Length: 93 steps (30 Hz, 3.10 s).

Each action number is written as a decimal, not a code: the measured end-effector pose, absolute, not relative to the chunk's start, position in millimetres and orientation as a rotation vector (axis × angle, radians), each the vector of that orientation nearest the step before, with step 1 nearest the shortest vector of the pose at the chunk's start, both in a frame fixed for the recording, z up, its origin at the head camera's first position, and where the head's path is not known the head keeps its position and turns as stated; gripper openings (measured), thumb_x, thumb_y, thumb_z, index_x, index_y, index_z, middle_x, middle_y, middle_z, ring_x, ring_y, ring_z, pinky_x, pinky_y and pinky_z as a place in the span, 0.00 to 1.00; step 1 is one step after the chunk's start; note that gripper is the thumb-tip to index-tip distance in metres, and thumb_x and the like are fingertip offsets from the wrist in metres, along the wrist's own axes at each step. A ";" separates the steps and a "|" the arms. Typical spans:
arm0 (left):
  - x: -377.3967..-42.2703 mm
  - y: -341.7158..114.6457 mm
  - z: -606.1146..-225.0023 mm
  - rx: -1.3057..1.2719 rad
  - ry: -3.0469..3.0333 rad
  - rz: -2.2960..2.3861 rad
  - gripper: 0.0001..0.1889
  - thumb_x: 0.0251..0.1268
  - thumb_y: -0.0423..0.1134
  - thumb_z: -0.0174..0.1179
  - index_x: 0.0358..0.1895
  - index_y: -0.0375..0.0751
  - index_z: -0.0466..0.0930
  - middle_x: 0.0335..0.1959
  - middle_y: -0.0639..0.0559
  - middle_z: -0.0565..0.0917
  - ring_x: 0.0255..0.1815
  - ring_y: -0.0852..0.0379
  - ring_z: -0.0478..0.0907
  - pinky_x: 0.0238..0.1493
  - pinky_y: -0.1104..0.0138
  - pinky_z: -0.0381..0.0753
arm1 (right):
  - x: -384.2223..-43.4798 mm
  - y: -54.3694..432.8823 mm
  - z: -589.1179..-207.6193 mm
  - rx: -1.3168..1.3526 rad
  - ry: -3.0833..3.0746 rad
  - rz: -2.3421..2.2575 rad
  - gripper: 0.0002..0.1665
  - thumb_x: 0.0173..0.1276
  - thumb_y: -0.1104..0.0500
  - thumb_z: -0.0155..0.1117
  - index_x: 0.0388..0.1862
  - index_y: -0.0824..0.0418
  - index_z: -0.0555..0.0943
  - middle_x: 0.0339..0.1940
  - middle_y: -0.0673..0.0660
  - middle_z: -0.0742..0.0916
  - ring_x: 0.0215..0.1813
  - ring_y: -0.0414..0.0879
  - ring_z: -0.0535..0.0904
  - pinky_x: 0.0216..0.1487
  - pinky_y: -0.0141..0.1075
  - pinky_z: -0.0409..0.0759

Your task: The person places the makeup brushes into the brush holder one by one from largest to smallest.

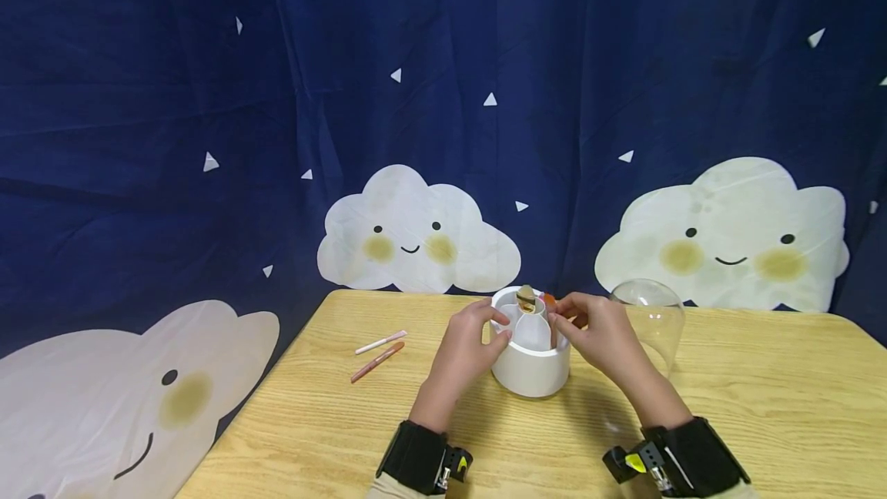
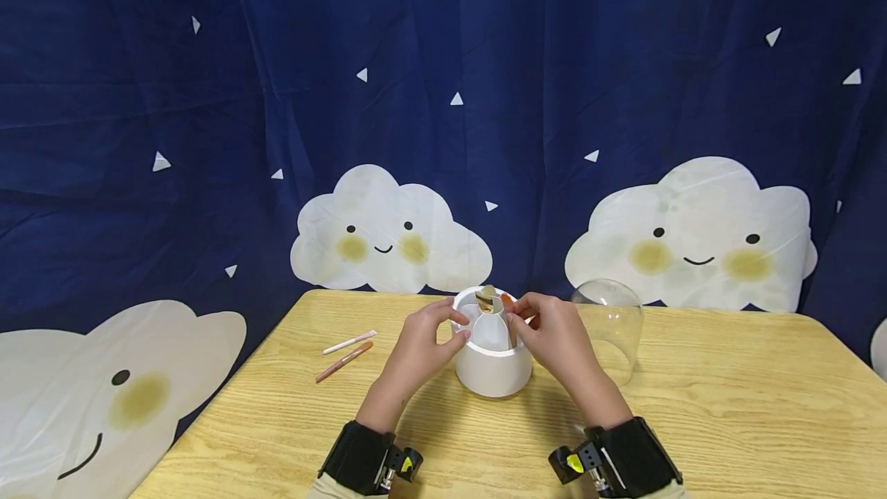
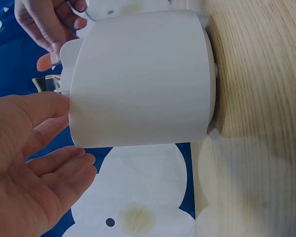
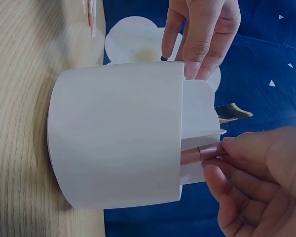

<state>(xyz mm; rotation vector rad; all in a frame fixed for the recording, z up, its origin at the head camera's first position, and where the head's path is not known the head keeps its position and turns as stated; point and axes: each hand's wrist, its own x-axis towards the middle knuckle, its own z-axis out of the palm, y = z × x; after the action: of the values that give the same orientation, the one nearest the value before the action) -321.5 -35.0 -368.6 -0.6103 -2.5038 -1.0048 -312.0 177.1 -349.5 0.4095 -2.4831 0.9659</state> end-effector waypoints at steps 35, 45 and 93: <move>-318.2 -34.6 -366.0 -0.581 -2.531 -0.981 0.07 0.64 0.37 0.69 0.42 0.40 0.88 0.63 0.37 0.81 0.66 0.43 0.77 0.67 0.54 0.75 | -314.6 178.0 -355.0 0.454 -2.505 0.995 0.04 0.60 0.68 0.73 0.31 0.65 0.84 0.30 0.57 0.89 0.30 0.46 0.84 0.31 0.33 0.82; -319.8 -35.2 -366.4 -0.584 -2.533 -0.974 0.07 0.64 0.38 0.69 0.42 0.41 0.88 0.63 0.38 0.81 0.66 0.44 0.77 0.67 0.55 0.75 | -314.1 177.7 -354.2 0.429 -2.549 0.962 0.04 0.60 0.67 0.73 0.32 0.64 0.84 0.29 0.56 0.88 0.28 0.46 0.80 0.28 0.33 0.78; -320.2 -36.5 -366.7 -0.596 -2.522 -0.968 0.07 0.64 0.37 0.70 0.42 0.40 0.88 0.62 0.38 0.81 0.65 0.43 0.78 0.66 0.55 0.76 | -314.6 179.0 -355.1 0.457 -2.530 0.946 0.04 0.61 0.66 0.72 0.29 0.63 0.84 0.26 0.53 0.87 0.26 0.42 0.78 0.27 0.32 0.77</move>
<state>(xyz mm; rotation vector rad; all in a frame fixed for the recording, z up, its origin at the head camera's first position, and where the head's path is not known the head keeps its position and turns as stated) -320.2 -36.5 -366.7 -0.5962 -2.5224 -0.9680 -314.6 179.0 -355.1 0.4570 -2.5299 0.9459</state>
